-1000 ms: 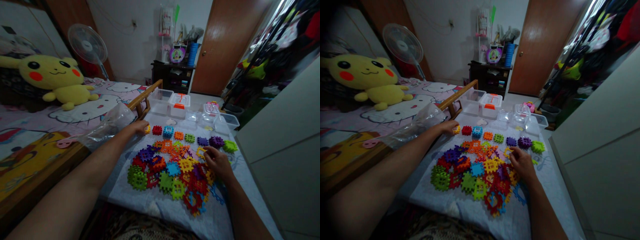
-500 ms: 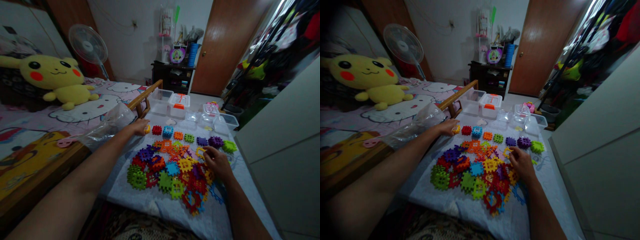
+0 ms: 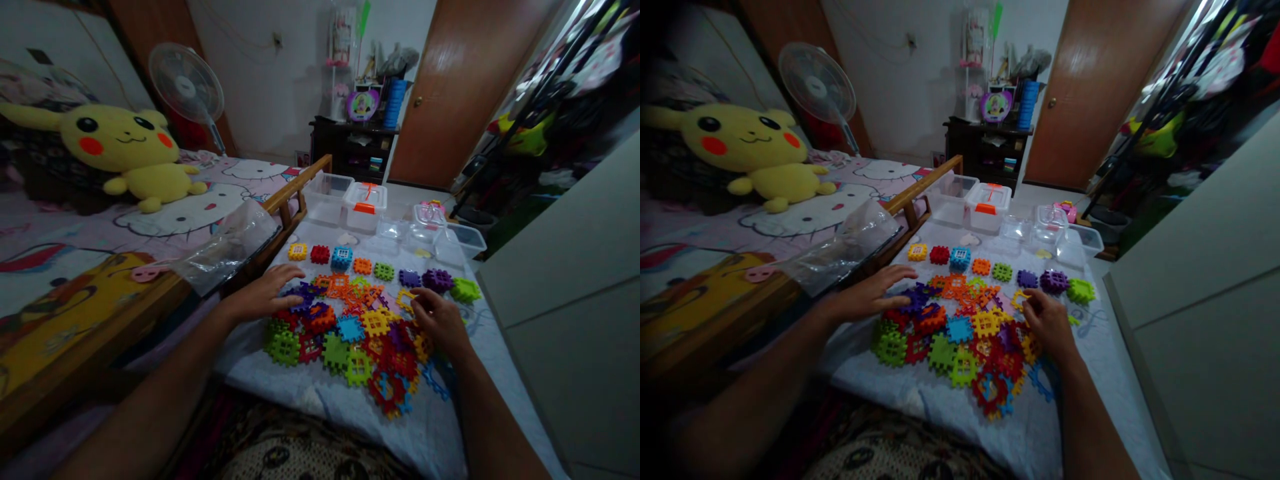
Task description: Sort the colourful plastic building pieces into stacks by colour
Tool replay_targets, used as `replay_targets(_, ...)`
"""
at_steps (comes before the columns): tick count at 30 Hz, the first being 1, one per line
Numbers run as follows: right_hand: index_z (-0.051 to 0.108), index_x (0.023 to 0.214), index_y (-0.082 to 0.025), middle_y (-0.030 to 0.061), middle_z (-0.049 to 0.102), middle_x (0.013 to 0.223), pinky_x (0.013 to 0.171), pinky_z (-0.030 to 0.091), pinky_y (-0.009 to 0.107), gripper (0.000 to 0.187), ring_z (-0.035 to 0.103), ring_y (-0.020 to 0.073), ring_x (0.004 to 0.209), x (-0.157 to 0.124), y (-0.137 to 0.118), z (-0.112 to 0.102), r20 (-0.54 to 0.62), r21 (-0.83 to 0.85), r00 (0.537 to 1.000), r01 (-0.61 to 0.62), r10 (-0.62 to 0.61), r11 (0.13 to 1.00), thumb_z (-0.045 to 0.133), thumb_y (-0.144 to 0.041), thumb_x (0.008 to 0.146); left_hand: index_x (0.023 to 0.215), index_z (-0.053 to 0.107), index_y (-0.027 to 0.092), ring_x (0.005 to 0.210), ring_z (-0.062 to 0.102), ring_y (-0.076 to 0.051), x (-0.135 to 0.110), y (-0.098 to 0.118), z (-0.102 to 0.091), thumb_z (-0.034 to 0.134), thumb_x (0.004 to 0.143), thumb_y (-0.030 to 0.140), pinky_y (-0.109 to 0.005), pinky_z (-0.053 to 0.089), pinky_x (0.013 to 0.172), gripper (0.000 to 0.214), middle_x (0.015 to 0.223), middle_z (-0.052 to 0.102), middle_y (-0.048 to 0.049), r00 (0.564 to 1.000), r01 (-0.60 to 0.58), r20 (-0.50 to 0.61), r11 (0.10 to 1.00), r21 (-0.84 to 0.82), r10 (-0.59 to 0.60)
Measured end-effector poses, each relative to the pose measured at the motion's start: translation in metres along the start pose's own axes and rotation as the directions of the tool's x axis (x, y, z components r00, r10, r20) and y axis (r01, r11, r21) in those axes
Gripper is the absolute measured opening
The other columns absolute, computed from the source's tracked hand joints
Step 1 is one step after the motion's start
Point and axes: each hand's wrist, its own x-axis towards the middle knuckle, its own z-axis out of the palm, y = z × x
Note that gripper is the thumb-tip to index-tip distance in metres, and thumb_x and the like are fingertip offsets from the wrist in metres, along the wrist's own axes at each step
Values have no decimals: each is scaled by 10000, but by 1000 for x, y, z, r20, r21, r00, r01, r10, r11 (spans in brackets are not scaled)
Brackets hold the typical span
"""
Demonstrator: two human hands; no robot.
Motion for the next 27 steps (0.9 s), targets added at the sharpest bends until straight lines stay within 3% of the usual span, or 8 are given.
replay_targets(4,701,1035,-149,54,711,718,578,460,290,372,620,178,580,1,-1,1,3,-9,1000,8,-8,1000,536,-408,825,1503,249,297,1471,194,-328,-36,1,18,821,603,559,-481,236,1182,1098,1592,208,-140,998,30,51,997,-72,-26)
replay_targets(7,703,1035,-140,59,713,719,573,461,292,383,623,180,572,1,-2,1,8,-1,1000,-6,6,1000,534,-407,819,1532,154,308,1477,152,-355,-47,4,34,879,501,537,-515,232,1179,1280,1601,149,-156,997,37,65,996,-84,-32)
replay_targets(13,701,1047,-146,53,712,719,578,463,292,381,626,181,583,1,0,1,6,-9,1000,-2,2,1000,532,-410,830,1521,143,368,1470,192,-343,-42,5,50,867,577,450,-493,253,1180,1193,1605,133,-106,999,25,38,988,-154,-20)
replay_targets(21,705,1036,-145,58,712,729,597,460,295,379,635,187,609,2,-1,0,-1,-18,1000,-3,3,1000,532,-410,827,1485,238,334,1467,203,-318,-29,12,54,839,641,409,-483,222,1204,1039,1575,175,-101,996,23,-76,980,-195,-39)
replay_targets(27,703,1036,-148,54,710,727,606,464,297,373,637,188,613,1,-3,-1,2,-21,1000,-9,9,1000,529,-405,828,1418,377,326,1422,297,-325,-25,18,61,819,663,395,-483,306,1175,878,1536,270,-85,983,33,-176,987,-160,-62)
